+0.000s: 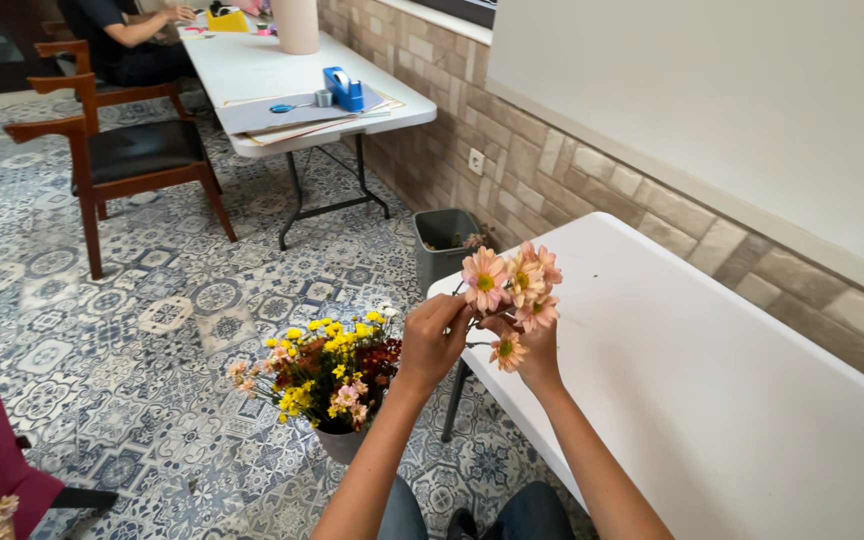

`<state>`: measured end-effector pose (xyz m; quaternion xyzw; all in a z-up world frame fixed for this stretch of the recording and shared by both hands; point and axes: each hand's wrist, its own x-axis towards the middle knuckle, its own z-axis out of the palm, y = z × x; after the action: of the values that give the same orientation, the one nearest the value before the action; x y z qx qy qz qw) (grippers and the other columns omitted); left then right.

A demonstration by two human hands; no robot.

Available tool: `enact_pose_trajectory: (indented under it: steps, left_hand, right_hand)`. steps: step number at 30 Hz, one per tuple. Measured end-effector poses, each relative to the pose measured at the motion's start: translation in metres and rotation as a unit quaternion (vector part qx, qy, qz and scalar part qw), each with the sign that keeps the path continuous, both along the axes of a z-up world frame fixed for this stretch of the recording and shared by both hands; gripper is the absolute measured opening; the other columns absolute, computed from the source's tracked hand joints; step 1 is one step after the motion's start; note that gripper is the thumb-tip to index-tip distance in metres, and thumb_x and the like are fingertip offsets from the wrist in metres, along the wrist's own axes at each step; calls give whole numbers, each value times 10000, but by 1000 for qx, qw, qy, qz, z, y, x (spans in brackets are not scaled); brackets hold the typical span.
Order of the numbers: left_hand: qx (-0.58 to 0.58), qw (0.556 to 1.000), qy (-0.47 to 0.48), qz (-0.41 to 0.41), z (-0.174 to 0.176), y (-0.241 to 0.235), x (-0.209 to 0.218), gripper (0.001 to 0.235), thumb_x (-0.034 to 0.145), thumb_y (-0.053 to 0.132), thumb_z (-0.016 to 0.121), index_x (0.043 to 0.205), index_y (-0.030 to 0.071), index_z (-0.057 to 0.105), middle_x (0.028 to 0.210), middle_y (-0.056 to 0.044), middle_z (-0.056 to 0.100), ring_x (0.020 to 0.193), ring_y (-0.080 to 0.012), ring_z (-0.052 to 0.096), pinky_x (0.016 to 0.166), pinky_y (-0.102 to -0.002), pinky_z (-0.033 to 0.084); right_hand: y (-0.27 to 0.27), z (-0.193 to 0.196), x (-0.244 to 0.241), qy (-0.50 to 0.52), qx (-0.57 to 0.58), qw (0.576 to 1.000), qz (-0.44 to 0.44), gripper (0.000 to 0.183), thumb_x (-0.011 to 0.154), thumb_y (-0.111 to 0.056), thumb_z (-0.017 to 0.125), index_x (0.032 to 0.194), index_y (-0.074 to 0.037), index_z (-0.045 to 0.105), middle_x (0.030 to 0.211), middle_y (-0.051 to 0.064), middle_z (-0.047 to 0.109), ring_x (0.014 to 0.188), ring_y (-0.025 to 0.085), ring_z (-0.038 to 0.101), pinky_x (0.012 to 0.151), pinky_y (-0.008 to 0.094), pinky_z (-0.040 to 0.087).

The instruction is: The person selects flowers from a vase, trims the stems with shears, and organizes them on a table.

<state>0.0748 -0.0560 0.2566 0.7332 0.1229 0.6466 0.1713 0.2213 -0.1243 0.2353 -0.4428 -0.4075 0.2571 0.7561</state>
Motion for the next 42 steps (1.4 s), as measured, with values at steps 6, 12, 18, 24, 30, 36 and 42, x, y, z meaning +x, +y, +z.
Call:
enact_pose_trajectory:
  steps: [6,12,18,24,30,36,42]
  left_hand:
    - [-14,996,-14,-84,34,-44,22,102,914,-34,718,846,42,718,568,-61,618,489,-221,609,491,-308,503]
    - [-59,981,-10,-184,33,-94,50,84,948,24,699,903,47,766,591,-79,683,485,-225,649,494,-298,511]
    - [-156,938,24,-308,21,-138,79,217,958,-20,619,1080,32,791,720,-128,778,592,-239,727,573,-335,571]
    - [-311,846,40,-430,-25,-147,136,206,954,114,719,1081,-48,731,641,-140,730,549,-194,698,583,-302,592]
    - [-431,797,113,-407,-23,-171,150,171,1010,223,637,983,61,683,641,-67,705,591,-130,693,663,-276,563]
    - [-467,780,106,-403,-50,-172,176,251,1010,267,609,979,22,654,611,-99,699,546,-169,683,606,-280,568]
    - [-554,734,42,-390,-70,-170,190,221,1000,232,600,963,17,633,837,-196,780,559,-195,661,607,-314,562]
  right_hand:
    - [-34,-23,29,-83,24,990,-108,505,765,83,843,1214,-39,646,959,109,771,655,147,705,567,335,650]
    - [-123,6,34,-107,24,981,-158,350,769,87,830,1086,-22,730,859,116,763,694,182,704,695,394,632]
    - [-183,21,52,-145,50,968,-197,269,801,47,818,1059,-9,768,836,110,745,800,157,632,803,436,608]
    - [-212,33,73,-165,-32,951,-261,236,719,-23,916,917,23,796,674,98,750,696,86,647,671,299,600]
    - [-225,16,100,-122,-105,953,-257,183,716,-22,917,814,18,768,723,68,722,714,80,610,602,227,498]
    - [-226,-3,120,-162,-181,924,-294,215,694,-94,964,806,-11,801,656,-1,656,605,66,463,551,239,394]
    - [-265,-16,122,-253,-304,871,-290,409,780,-313,872,1155,-168,797,939,-18,757,674,110,616,658,253,529]
